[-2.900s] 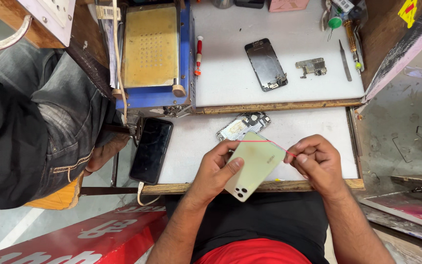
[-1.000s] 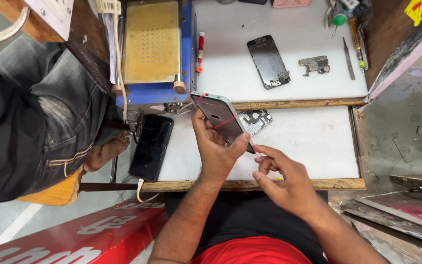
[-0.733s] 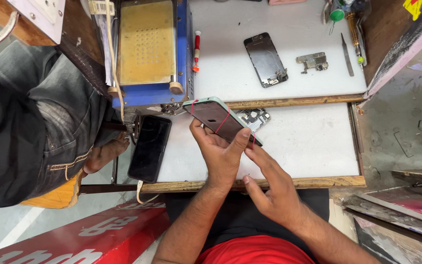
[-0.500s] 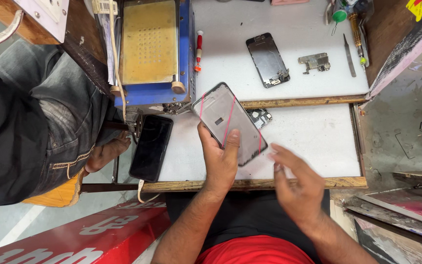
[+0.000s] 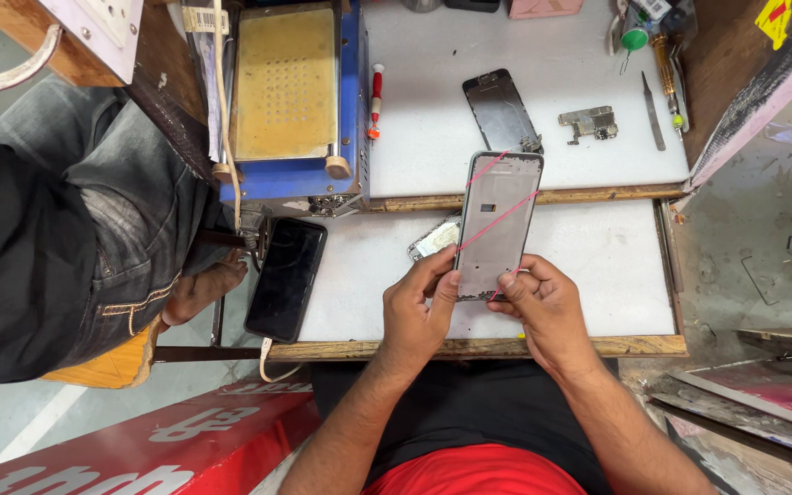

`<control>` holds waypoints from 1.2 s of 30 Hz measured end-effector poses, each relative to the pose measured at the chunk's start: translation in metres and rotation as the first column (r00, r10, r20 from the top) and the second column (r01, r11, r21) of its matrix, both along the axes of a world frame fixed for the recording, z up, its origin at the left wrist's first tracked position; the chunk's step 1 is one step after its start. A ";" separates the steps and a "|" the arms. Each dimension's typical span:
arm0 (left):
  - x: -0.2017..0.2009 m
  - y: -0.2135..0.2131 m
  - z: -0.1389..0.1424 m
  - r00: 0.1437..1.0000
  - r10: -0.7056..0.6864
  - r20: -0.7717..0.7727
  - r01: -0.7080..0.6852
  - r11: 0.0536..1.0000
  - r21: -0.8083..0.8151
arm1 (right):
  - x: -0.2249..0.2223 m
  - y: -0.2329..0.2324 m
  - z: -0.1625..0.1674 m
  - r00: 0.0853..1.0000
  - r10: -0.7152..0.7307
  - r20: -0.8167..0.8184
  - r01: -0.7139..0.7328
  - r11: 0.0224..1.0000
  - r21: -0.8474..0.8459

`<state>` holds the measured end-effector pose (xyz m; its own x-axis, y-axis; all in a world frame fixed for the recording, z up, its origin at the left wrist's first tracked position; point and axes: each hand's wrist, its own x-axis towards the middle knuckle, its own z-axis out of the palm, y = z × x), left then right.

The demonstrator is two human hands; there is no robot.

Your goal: The person applies adhesive to a smartphone back cover, aligns it with the phone chassis, and secures it using rubber bands. They then use a screwdriver to remove screws from the phone's internal frame and clean the area with a cotton swab.

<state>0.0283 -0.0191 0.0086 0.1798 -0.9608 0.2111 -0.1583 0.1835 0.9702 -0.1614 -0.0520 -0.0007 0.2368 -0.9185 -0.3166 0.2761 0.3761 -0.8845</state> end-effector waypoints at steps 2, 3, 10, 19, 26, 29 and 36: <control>0.000 0.000 -0.003 0.998 0.024 0.050 -0.021 0.998 -0.054 | 0.002 0.002 -0.004 1.000 -0.024 -0.012 0.024 1.000 0.006; 0.001 -0.002 -0.005 0.996 0.030 0.087 -0.026 0.999 -0.043 | 0.003 0.003 -0.005 0.999 -0.032 -0.017 0.032 0.999 0.010; 0.008 -0.006 -0.010 0.995 -0.046 0.090 0.045 0.999 0.014 | 0.002 0.005 -0.011 0.999 -0.023 -0.039 0.021 0.999 -0.038; -0.001 0.000 -0.004 0.995 -0.096 0.037 0.096 0.995 0.002 | 0.005 0.005 -0.007 0.999 -0.036 0.014 0.037 0.996 -0.082; 0.018 0.021 0.000 0.961 0.142 -0.238 -0.197 0.955 -0.224 | -0.020 -0.004 0.006 0.987 -0.051 0.153 0.086 0.968 -0.237; 0.021 0.025 -0.004 0.959 0.228 -0.166 -0.264 0.934 -0.242 | -0.024 -0.012 0.007 0.995 0.015 -0.100 -0.045 0.950 -0.309; -0.001 0.014 -0.025 0.994 0.073 -0.083 -0.088 0.976 -0.201 | -0.021 -0.048 0.060 0.799 -0.188 -0.570 -0.164 0.845 -0.509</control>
<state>0.0272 -0.0055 -0.0162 0.2775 -0.8806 0.3841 -0.1087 0.3685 0.9233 -0.1829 -0.0999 0.0589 0.1573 -0.9792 0.1283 -0.3521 -0.1770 -0.9191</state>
